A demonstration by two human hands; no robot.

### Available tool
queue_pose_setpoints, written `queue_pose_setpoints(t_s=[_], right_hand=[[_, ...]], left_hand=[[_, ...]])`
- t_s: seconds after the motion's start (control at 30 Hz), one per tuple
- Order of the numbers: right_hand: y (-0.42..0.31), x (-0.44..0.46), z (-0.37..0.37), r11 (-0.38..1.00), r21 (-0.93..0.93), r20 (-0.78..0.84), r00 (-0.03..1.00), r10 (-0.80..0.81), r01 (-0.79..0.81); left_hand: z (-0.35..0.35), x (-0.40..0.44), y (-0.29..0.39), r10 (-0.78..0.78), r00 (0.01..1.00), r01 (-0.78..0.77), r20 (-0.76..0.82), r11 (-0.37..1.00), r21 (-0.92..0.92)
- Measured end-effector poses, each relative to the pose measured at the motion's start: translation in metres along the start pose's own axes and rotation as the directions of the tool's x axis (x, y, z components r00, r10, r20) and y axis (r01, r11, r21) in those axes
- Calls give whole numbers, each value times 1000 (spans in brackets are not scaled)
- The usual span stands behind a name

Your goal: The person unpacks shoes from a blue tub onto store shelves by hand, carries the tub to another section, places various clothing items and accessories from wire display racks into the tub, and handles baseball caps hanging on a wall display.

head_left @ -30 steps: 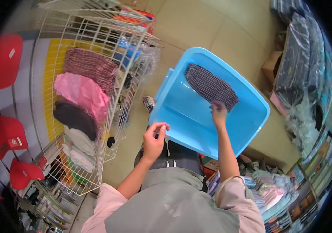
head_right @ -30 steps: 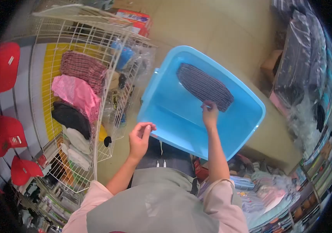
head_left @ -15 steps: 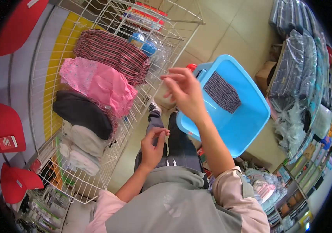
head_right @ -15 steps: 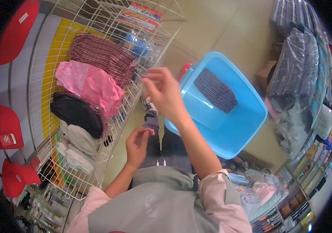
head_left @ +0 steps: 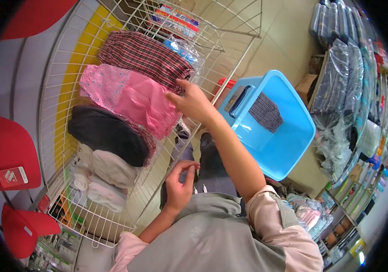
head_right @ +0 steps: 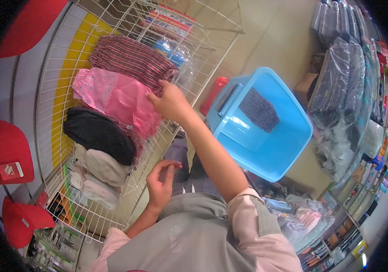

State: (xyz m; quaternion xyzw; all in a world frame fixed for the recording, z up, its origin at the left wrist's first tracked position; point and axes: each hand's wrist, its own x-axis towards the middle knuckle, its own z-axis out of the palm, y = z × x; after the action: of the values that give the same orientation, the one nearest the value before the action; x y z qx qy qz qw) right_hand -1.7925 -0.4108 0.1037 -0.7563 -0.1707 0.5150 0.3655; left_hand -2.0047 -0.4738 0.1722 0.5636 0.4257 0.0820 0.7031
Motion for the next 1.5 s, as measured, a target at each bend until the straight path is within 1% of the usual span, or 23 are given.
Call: queue_pose_setpoints(t_s=[0.1, 0.17, 0.27, 0.37, 0.43, 0.5, 0.57, 0.63, 0.7, 0.77, 0.83, 0.87, 0.93, 0.97, 1.03, 1.1, 1.2, 1.3, 1.33, 1.4, 1.43, 1.47, 1.5], right_hand=[[13, 19, 14, 988, -137, -57, 995, -85, 76], [15, 21, 18, 985, -163, -108, 991, -78, 59], [3, -2, 15, 979, -7, -303, 932, -197, 204], [-21, -47, -1, 965, 57, -410, 888, -209, 254], [-23, -73, -12, 915, 172, -467, 848, -251, 366], [-24, -100, -25, 875, 191, -522, 801, -294, 445], [-20, -125, -39, 865, 115, -571, 745, -345, 488], [-8, -139, -52, 844, -52, -640, 631, -439, 534], [13, -153, -63, 868, -107, -683, 599, -418, 484], [42, -169, -74, 935, -42, -720, 638, -273, 352], [71, -182, -89, 946, -104, -746, 606, -278, 306], [88, -189, -97, 943, -138, -749, 591, -300, 303], [106, -204, -109, 940, -21, -751, 615, -240, 342], [111, -212, -113, 918, 121, -757, 633, -160, 377], [119, -226, -122, 810, 389, -737, 676, -12, 439], [120, -243, -139, 751, 456, -727, 686, 6, 478], [126, -274, -170, 644, 574, -721, 685, 104, 506], [150, -320, -203, 618, 607, -674, 736, 67, 499], [153, -331, -213, 632, 574, -680, 733, 15, 521], [150, -349, -232, 653, 509, -686, 722, -86, 561], [151, -353, -239, 655, 532, -662, 746, -74, 537], [152, -352, -245, 657, 555, -636, 769, -62, 511], [155, -349, -250, 658, 576, -609, 792, -51, 485]], left_hand=[[-6, 1, 3, -16, 1000, 16, -10, 1000, -4], [-12, 3, 4, -15, 1000, 15, -14, 1000, -8], [-17, 3, 2, -15, 1000, 14, -26, 1000, -20], [-22, 5, -2, 11, 1000, -11, -20, 1000, -26], [-24, 6, -4, 35, 999, -34, 13, 999, -17], [-20, 9, -2, 19, 1000, -18, 12, 996, -86], [-13, 11, -2, 13, 1000, -11, 16, 992, -129], [-2, 14, -3, 15, 999, -11, 30, 989, -146], [7, 16, -4, 3, 998, 1, 56, 997, -75], [19, 15, -5, -17, 997, 19, 73, 999, -34], [32, 15, -3, -29, 998, 30, 60, 999, -14], [38, 15, 1, 27, 998, -30, 49, 998, 61], [50, 15, 2, 177, 982, -185, 60, 964, 190], [56, 15, 1, 251, 965, -262, 72, 931, 254], [72, 14, -2, 310, 946, -323, 93, 921, 217], [93, 13, -2, 365, 927, -376, 89, 908, 183], [120, 10, -1, 466, 878, -475, 115, 813, 336], [147, 11, 10, 616, 772, -623, 158, 683, 381], [157, 11, 17, 619, 768, -624, 164, 665, 412], [183, 19, 24, 638, 754, -638, 155, 656, 403], [195, 24, 24, 643, 750, -642, 152, 654, 400], [206, 31, 22, 614, 772, -624, 166, 682, 381], [217, 36, 17, 525, 834, -551, 171, 773, 314]])
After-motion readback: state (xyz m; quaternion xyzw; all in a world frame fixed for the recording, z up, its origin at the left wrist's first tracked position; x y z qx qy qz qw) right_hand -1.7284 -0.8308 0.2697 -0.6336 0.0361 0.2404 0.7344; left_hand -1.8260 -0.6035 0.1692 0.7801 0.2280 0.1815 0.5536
